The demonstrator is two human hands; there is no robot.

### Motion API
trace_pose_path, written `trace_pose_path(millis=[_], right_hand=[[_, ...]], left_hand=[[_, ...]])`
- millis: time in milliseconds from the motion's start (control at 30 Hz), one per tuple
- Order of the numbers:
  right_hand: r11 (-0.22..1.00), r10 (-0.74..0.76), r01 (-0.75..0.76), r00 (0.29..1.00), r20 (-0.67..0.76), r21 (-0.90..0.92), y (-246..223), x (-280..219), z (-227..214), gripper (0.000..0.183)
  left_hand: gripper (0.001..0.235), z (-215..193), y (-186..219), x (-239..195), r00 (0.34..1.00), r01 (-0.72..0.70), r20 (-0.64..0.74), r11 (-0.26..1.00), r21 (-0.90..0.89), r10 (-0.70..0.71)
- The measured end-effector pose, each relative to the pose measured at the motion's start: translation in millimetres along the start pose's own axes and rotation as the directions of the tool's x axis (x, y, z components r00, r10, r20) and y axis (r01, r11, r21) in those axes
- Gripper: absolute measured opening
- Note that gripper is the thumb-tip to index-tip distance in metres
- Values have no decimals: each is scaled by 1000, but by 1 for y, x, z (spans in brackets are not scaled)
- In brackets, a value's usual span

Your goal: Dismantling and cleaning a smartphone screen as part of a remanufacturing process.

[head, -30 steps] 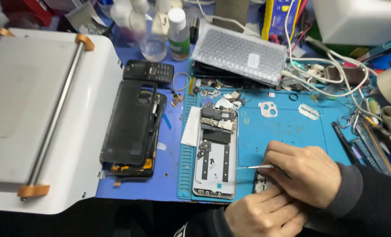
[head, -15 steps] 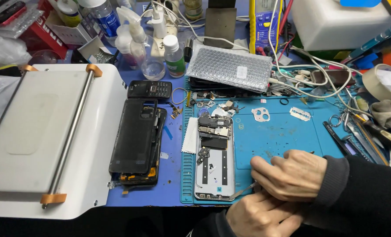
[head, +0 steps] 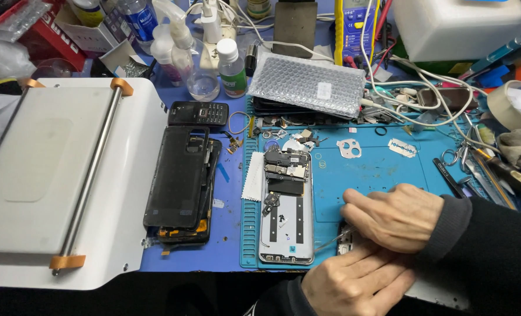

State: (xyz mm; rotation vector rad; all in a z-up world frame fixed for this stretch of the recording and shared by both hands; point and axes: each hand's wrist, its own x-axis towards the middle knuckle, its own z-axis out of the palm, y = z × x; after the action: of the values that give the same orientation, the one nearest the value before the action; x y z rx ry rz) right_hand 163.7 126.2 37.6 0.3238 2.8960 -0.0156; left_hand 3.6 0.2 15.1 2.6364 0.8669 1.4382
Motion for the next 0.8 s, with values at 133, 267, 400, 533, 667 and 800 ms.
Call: trace_pose_path(millis=[133, 267, 400, 533, 667, 800], right_hand=[[977, 73, -56, 995, -73, 208, 12, -23, 7, 18], [922, 274, -238, 958, -82, 305, 7, -41, 1, 29], [905, 424, -407, 881, -209, 119, -3, -52, 5, 25], [841, 531, -485, 823, -200, 240, -8, -42, 9, 28], [837, 504, -389, 821, -269, 384, -11, -30, 1, 24], [736, 593, -406, 773, -226, 541, -13, -51, 13, 25]], left_hand=[[25, -7, -4, 10, 1000, 6, 18, 999, 45, -7], [25, 16, -5, -16, 1000, -2, 20, 999, 32, 2], [29, 26, -4, -29, 999, 25, 46, 999, 26, -26], [28, 30, -2, -36, 995, 69, 72, 998, 12, -70], [25, 31, -3, -38, 994, 86, 61, 996, 4, -87], [23, 24, -4, -27, 994, 102, 25, 994, 30, -103]])
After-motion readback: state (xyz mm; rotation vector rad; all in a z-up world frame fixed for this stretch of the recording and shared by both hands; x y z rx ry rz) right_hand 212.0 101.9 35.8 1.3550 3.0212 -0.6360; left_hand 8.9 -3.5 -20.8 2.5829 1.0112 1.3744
